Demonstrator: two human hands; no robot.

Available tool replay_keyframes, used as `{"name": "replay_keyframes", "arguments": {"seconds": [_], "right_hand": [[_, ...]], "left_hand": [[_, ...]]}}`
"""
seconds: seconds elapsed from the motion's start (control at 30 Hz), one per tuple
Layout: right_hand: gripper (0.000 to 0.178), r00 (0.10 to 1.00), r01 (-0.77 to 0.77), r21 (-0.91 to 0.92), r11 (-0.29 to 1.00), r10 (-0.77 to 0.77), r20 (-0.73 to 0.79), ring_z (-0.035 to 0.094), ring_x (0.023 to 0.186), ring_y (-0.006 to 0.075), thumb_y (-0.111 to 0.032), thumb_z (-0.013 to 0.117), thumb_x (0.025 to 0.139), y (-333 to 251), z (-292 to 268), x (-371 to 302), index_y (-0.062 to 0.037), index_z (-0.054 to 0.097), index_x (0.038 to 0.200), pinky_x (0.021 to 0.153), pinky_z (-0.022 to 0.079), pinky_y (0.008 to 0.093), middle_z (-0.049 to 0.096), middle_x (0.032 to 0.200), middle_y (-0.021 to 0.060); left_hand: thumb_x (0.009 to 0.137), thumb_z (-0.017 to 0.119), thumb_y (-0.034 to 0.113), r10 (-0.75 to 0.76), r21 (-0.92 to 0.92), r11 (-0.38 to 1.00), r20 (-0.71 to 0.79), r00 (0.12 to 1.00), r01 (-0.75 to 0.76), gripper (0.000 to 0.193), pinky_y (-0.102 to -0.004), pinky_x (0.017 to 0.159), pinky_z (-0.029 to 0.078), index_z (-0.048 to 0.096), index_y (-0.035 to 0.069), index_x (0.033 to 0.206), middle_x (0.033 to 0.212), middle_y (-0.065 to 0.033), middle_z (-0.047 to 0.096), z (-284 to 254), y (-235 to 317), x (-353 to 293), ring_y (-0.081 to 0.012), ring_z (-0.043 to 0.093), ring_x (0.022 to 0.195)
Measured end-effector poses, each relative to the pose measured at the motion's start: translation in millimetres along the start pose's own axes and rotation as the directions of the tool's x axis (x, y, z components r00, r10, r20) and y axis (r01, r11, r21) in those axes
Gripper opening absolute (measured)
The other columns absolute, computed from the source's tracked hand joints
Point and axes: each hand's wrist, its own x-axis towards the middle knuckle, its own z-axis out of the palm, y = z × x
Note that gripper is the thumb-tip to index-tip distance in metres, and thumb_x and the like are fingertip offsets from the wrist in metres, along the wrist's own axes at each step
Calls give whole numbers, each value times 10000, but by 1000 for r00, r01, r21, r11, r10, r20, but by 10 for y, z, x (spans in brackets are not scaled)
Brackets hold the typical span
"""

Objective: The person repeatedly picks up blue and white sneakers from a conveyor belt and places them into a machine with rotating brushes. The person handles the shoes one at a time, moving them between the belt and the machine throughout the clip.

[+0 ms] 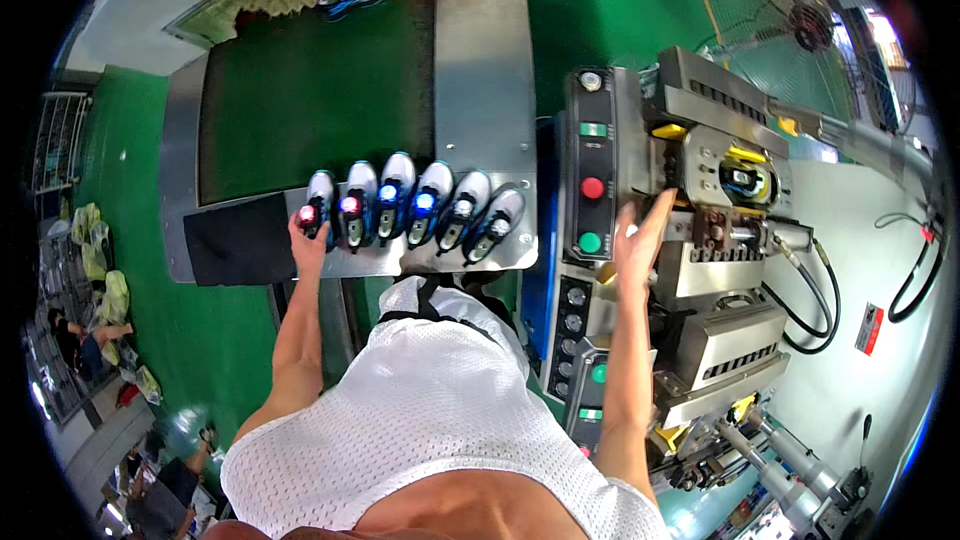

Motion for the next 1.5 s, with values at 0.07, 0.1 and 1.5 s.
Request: {"name": "replay_keyframes", "arguments": {"seconds": [0.07,0.1,1.5], "right_hand": [[823,967,124,-306,944,-45,252,179,1425,473,-193,651,853,21,450,-614,148,194,1446,1171,188,495,183,1519,343],[859,902,192,-495,848,47,430,138,1430,490,-200,678,826,-42,582,-844,167,195,1435,1171,177,518,148,1523,353],[526,-165,-169,925,339,916,-366,552,1092,172,-121,734,762,-6966,-819,-2192,-34,536,1242,947,445,312,593,1201,112]], "left_hand": [[748,814,245,32,-67,997,91,995,-26,753,-382,957,456,430,0,1348,1194,-198,605,-43,92,33,-299,596,1095],[754,809,247,43,46,998,185,982,-52,742,-379,960,454,436,-19,1337,1189,-203,607,-95,216,72,-297,595,1092],[879,684,113,140,-401,866,769,-624,-300,387,-325,854,462,572,-82,1194,1130,-129,627,-2586,4621,1292,-174,578,964]]}}
